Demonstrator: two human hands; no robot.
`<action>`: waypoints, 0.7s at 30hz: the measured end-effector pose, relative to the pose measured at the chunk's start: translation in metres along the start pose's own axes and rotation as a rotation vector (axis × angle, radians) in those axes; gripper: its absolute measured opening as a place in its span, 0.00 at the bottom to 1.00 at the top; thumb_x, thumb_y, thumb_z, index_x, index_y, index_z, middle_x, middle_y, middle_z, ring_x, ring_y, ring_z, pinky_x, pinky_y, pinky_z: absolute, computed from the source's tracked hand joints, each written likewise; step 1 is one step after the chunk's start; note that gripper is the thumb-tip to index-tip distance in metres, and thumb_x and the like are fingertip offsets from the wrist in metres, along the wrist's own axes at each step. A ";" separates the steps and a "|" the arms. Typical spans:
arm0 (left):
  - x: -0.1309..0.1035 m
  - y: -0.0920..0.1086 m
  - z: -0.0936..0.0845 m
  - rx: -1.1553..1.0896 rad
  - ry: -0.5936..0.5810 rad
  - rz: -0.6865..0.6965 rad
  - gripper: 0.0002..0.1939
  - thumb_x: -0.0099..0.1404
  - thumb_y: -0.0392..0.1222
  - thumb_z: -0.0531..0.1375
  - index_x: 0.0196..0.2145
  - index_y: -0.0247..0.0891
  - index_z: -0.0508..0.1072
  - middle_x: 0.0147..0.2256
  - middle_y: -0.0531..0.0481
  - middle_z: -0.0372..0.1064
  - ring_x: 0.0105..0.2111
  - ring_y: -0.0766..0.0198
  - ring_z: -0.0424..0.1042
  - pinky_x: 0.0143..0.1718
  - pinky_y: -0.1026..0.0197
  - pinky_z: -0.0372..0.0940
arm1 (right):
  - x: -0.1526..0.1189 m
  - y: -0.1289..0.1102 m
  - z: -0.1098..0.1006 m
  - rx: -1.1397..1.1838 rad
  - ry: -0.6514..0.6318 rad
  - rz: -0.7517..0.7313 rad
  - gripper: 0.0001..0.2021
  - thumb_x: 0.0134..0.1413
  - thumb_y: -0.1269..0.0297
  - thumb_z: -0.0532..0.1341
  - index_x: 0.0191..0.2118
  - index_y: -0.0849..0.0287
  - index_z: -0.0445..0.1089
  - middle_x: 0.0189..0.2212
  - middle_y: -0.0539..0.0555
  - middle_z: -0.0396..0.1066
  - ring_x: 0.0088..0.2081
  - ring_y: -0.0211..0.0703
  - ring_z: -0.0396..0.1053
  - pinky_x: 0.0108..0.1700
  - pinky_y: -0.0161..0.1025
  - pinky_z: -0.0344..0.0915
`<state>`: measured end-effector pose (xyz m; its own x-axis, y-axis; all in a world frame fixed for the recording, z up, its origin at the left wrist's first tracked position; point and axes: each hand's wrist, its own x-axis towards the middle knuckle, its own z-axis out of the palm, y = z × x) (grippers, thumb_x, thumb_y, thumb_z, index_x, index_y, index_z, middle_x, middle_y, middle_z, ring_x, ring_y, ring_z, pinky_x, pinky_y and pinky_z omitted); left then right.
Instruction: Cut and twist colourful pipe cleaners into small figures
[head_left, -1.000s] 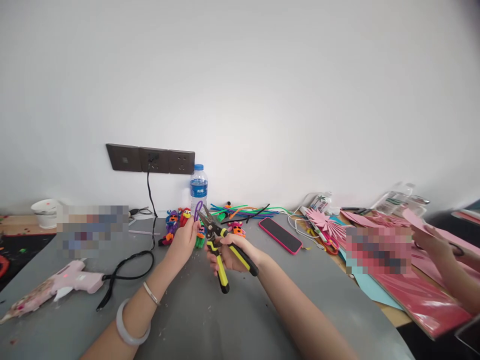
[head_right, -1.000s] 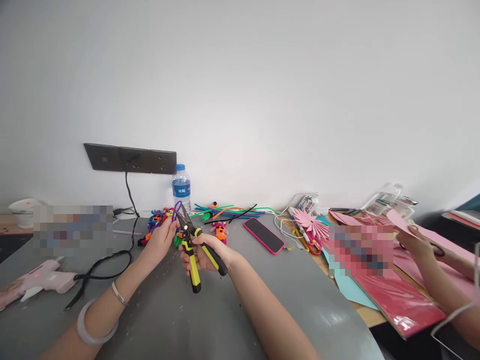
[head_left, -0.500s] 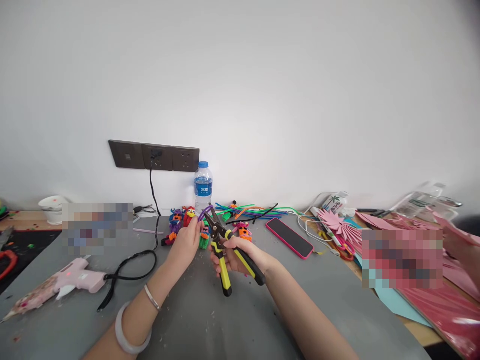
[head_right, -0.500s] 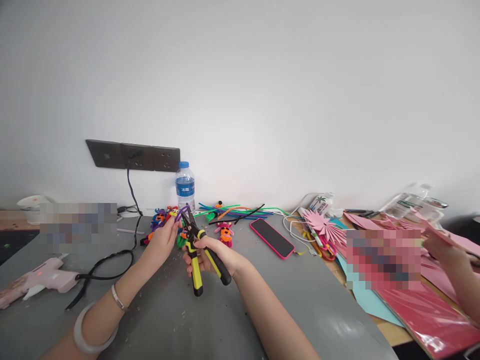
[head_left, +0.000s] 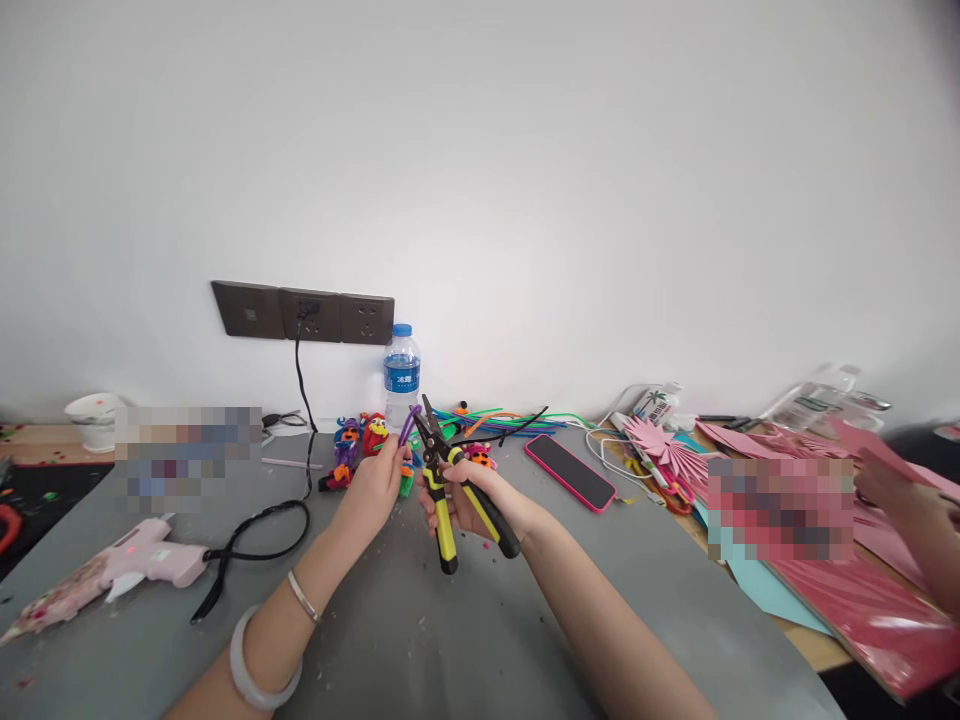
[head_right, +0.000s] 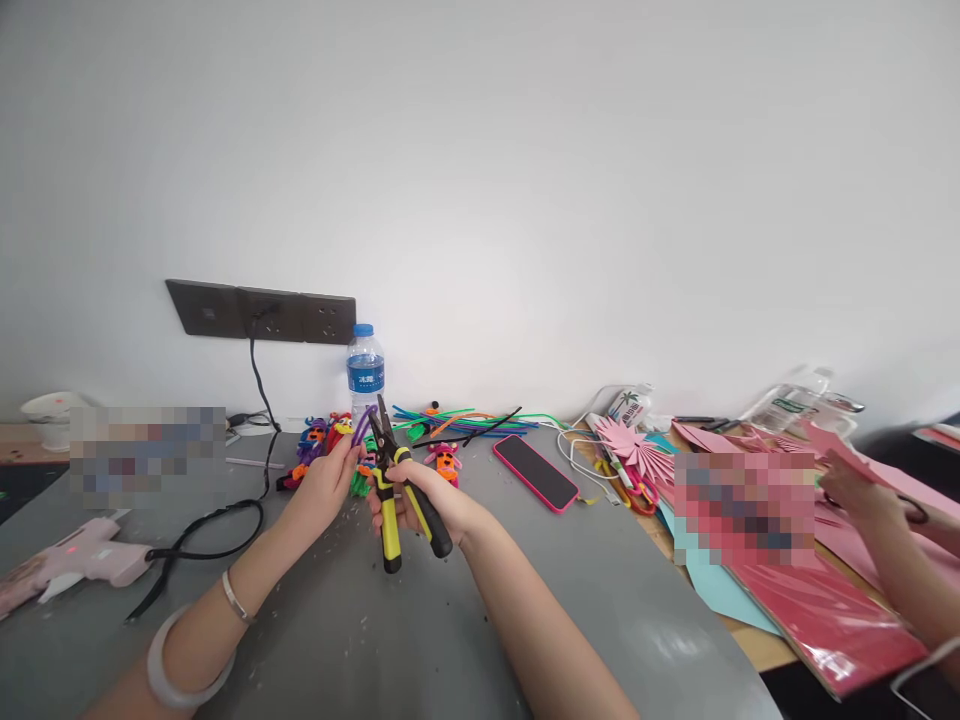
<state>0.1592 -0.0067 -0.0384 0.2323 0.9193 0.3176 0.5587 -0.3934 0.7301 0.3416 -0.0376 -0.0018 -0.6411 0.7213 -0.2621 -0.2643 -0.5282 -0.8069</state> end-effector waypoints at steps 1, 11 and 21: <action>0.000 0.000 0.000 -0.005 -0.007 0.008 0.14 0.70 0.46 0.45 0.40 0.39 0.67 0.32 0.41 0.75 0.30 0.53 0.75 0.29 0.61 0.60 | 0.000 -0.002 0.000 0.001 0.008 0.015 0.18 0.41 0.56 0.62 0.38 0.60 0.62 0.28 0.52 0.67 0.32 0.45 0.69 0.40 0.43 0.64; 0.002 0.007 -0.002 0.172 -0.103 -0.023 0.12 0.71 0.42 0.46 0.40 0.39 0.68 0.24 0.46 0.71 0.25 0.53 0.73 0.24 0.63 0.52 | -0.018 -0.008 0.018 -0.101 0.156 0.010 0.15 0.41 0.60 0.63 0.34 0.59 0.61 0.23 0.46 0.63 0.24 0.35 0.62 0.32 0.38 0.62; 0.000 0.004 0.000 0.087 -0.112 -0.025 0.10 0.69 0.42 0.48 0.37 0.39 0.68 0.24 0.46 0.70 0.24 0.55 0.71 0.25 0.63 0.52 | -0.036 -0.006 0.020 -0.241 0.335 -0.075 0.14 0.44 0.58 0.63 0.32 0.57 0.58 0.19 0.41 0.54 0.17 0.30 0.52 0.23 0.33 0.52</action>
<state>0.1615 -0.0080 -0.0349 0.3020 0.9260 0.2267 0.6312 -0.3724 0.6803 0.3518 -0.0691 0.0228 -0.3461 0.8805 -0.3240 -0.0994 -0.3778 -0.9205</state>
